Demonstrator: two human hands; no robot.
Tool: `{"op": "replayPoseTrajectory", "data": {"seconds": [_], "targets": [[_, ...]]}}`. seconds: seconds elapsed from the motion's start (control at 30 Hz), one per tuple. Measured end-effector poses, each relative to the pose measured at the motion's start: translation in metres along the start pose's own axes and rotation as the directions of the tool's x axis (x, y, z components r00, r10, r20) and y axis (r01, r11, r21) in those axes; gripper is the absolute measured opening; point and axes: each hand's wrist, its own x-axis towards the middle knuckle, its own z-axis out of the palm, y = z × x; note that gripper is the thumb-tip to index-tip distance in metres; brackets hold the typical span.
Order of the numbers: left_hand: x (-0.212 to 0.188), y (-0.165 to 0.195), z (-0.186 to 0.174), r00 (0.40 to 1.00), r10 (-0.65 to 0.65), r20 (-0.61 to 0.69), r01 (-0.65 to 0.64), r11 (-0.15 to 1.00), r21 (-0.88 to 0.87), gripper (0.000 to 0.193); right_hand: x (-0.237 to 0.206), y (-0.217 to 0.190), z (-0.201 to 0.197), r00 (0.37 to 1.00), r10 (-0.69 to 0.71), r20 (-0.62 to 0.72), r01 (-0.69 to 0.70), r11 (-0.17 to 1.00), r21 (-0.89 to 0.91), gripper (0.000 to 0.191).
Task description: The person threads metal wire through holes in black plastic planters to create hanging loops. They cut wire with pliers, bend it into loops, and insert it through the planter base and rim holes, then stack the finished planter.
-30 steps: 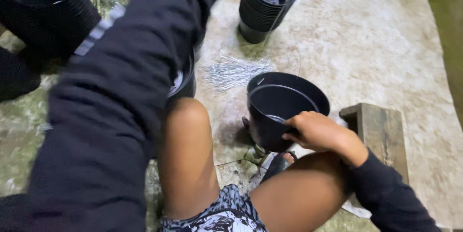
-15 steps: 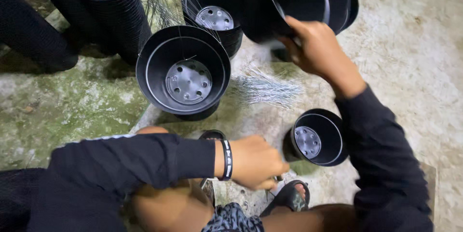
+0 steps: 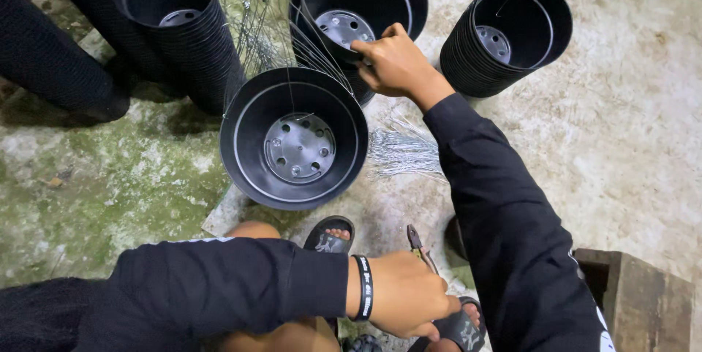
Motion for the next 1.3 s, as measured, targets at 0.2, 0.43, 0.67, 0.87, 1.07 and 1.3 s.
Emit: {"op": "replayPoseTrajectory", "data": {"seconds": [0.2, 0.43, 0.67, 0.87, 1.07, 1.3], "targets": [[0.0, 0.008, -0.018, 0.998, -0.013, 0.062, 0.012, 1.0, 0.02, 0.04, 0.011, 0.006, 0.02, 0.998, -0.024, 0.055, 0.026, 0.999, -0.037, 0.037], [0.002, 0.005, -0.013, 0.999, 0.007, 0.032, -0.008, 1.0, 0.028, 0.048, 0.017, 0.014, 0.043, 0.995, -0.049, 0.081, 0.054, 0.997, -0.053, 0.047], [0.002, 0.0, -0.011, 0.998, -0.003, 0.062, 0.0, 0.999, 0.051, 0.04, 0.022, 0.014, 0.062, 0.999, 0.023, 0.033, -0.022, 0.998, -0.054, 0.053], [0.001, -0.004, -0.013, 0.996, -0.007, 0.088, 0.006, 1.0, 0.002, 0.041, 0.018, 0.015, 0.075, 0.998, 0.054, 0.023, -0.054, 0.998, -0.016, 0.055], [0.003, -0.001, -0.015, 0.995, -0.01, 0.101, 0.013, 1.0, -0.028, 0.038, 0.011, 0.015, 0.075, 0.995, 0.076, 0.07, -0.08, 0.996, 0.044, 0.048], [-0.005, -0.009, -0.002, 0.993, 0.004, -0.12, -0.001, 0.999, 0.032, 0.034, -0.075, 0.021, 0.122, 0.714, 0.369, -0.595, -0.248, 0.928, 0.278, 0.036]]}}
